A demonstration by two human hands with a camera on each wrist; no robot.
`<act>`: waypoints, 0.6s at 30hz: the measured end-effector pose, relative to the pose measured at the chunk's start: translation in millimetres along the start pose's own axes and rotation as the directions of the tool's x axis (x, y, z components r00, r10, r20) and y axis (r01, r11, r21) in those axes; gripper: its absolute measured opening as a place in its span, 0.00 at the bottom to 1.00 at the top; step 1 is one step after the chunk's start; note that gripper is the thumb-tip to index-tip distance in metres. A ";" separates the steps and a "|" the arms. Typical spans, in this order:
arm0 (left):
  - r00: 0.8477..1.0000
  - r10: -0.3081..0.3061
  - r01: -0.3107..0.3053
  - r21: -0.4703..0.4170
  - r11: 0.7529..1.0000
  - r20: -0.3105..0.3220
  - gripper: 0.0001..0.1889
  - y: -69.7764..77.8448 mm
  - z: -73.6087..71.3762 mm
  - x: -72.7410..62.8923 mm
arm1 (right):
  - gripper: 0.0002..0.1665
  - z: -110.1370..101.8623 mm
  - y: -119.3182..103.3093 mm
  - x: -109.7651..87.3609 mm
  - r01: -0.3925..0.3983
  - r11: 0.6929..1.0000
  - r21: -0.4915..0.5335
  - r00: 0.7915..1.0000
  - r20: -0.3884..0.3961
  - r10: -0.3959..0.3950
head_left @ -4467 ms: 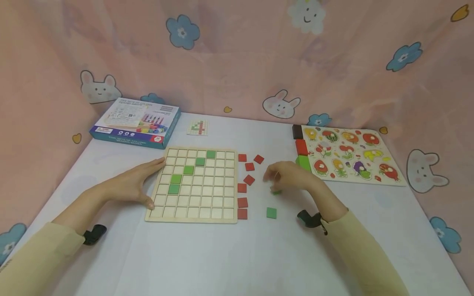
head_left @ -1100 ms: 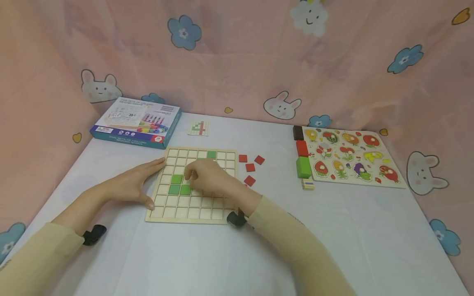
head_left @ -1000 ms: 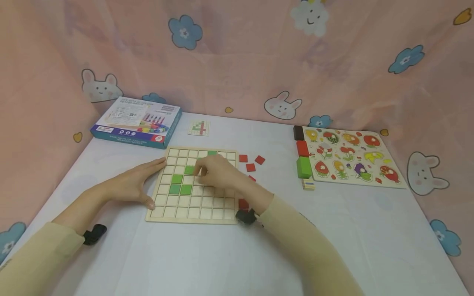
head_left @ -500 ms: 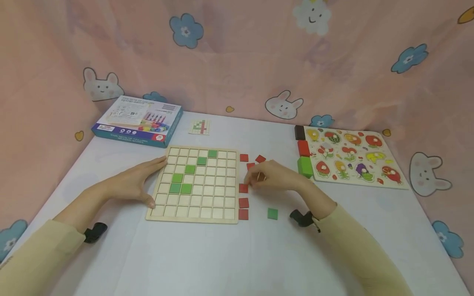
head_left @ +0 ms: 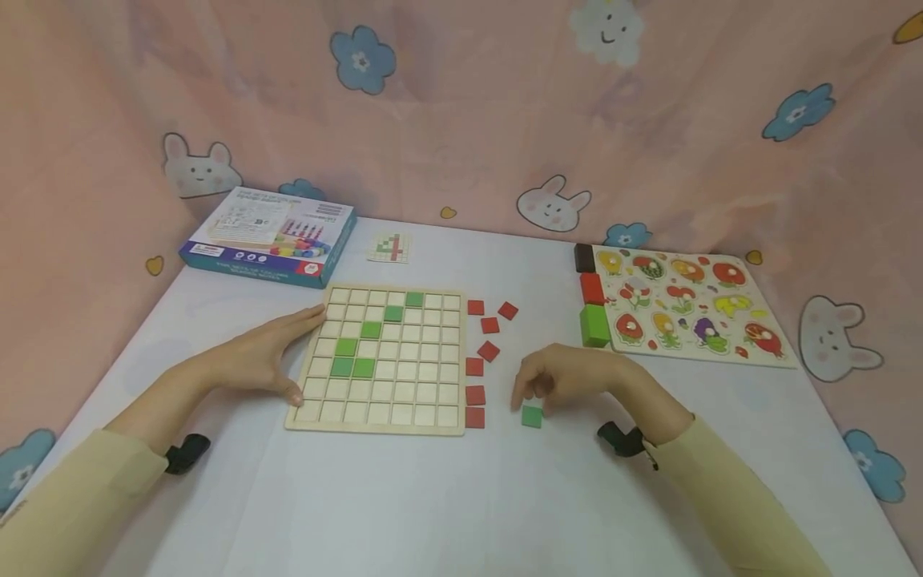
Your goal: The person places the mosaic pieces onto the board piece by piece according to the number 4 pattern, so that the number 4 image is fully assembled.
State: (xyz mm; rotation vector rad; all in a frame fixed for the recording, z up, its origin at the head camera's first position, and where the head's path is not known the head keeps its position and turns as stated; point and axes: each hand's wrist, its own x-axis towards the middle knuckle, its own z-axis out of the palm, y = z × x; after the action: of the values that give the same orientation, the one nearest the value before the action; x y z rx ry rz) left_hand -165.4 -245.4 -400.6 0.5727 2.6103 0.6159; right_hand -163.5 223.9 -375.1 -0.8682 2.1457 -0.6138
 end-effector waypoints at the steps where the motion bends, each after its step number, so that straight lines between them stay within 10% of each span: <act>1: 1.000 0.001 -0.001 -0.003 1.000 0.001 0.73 0.0 0.1 0.1 | 0.17 1.0 -0.2 0.1 0.007 1.000 -0.015 1.000 0.000 -0.007; 18: 1.000 -0.001 0.001 0.000 1.000 -0.001 0.73 0.1 0.7 0.7 | 0.08 -1.0 -10.7 10.2 -0.027 0.996 -0.090 0.994 -0.104 0.017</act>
State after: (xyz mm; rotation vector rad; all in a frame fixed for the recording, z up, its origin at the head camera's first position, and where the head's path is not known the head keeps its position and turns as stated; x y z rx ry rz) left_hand -165.5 -244.7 -401.4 0.5716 2.6109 0.6164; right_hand -165.2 209.4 -372.1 -0.8775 2.2886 -0.5636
